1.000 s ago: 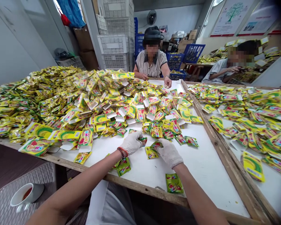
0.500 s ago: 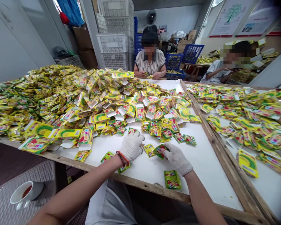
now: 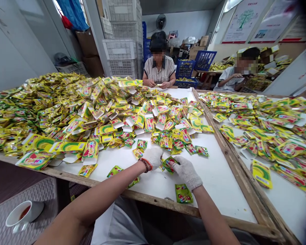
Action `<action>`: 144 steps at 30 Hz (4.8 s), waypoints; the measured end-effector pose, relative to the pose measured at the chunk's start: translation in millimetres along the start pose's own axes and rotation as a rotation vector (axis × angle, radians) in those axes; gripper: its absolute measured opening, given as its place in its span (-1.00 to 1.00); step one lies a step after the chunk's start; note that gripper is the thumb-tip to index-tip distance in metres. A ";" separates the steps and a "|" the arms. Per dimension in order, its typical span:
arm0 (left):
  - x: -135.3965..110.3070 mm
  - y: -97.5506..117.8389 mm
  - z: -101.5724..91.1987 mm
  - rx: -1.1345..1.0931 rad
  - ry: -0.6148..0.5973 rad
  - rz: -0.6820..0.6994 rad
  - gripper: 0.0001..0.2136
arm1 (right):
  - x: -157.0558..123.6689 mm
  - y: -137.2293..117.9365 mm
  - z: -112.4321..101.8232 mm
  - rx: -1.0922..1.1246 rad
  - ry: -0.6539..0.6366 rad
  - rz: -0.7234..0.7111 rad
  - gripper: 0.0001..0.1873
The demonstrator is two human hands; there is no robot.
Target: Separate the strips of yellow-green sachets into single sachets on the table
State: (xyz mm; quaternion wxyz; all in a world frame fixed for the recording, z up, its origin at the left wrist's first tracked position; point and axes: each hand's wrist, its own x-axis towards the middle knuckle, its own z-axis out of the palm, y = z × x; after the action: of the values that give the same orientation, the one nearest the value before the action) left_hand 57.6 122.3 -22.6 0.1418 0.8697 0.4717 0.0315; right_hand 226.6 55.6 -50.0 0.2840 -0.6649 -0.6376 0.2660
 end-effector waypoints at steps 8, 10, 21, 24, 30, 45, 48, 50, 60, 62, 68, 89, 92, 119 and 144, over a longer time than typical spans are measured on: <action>-13.5 -6.4 0.1 -0.338 0.051 0.082 -0.93 | -6.4 -10.3 2.5 0.019 -0.012 -0.068 -0.74; -19.5 -7.6 -1.9 -0.426 0.045 0.095 -0.92 | -7.6 -14.0 1.3 0.039 0.008 -0.080 -0.75; -27.6 -4.5 -8.8 -0.986 0.007 0.027 -0.68 | -13.8 -22.5 11.6 0.456 -0.074 -0.068 -0.55; -18.7 -18.8 -26.5 -0.818 0.007 0.056 -0.68 | -15.9 -26.1 10.7 0.398 -0.178 0.042 -0.69; 28.7 -72.4 -81.0 0.120 0.467 -0.186 -0.52 | -10.4 -29.4 11.9 0.426 -0.092 0.120 -0.60; -28.4 -78.0 -64.9 0.413 0.364 0.046 -0.36 | -8.3 -22.8 -0.5 0.562 0.126 0.137 -0.52; -59.0 -80.8 -42.6 0.310 0.289 0.213 -0.41 | -9.4 -26.9 -1.0 0.542 0.125 0.105 -0.55; -66.9 -80.4 -34.5 0.158 0.340 0.247 -0.47 | -10.0 -28.9 -0.9 0.548 0.118 0.094 -0.57; -39.8 -62.2 -25.7 0.068 0.293 -0.273 -0.34 | -8.2 -23.1 -2.0 0.365 0.148 0.065 -0.58; -37.0 -60.1 -24.7 0.063 0.234 -0.298 -0.41 | -8.7 -24.3 -1.1 0.344 0.144 0.051 -0.61; -7.7 -36.8 -31.4 0.202 0.215 -0.391 -0.35 | -8.4 -26.6 3.1 0.312 0.134 0.030 -0.63; -75.1 -15.5 -34.5 -0.008 0.129 0.209 -0.45 | -16.6 -29.1 -16.1 0.371 -0.056 -0.067 -0.74; -74.2 -11.8 -37.3 0.048 0.078 0.253 -0.50 | -17.9 -36.3 -21.3 0.298 -0.188 -0.125 -0.73; -75.8 -11.1 -25.2 -0.065 0.067 0.386 -0.44 | -21.8 -40.4 -35.0 0.132 -0.235 -0.066 -0.80; -81.5 -3.2 -1.5 -0.267 0.224 0.329 -0.43 | -43.1 -41.1 -3.3 0.627 -0.485 0.085 -0.64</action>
State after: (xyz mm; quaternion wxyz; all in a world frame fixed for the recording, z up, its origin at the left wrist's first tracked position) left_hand 9.6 56.7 -15.6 0.1952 0.8996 0.3278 0.2125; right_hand 198.4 13.5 -18.6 0.3032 -0.4896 -0.5458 0.6086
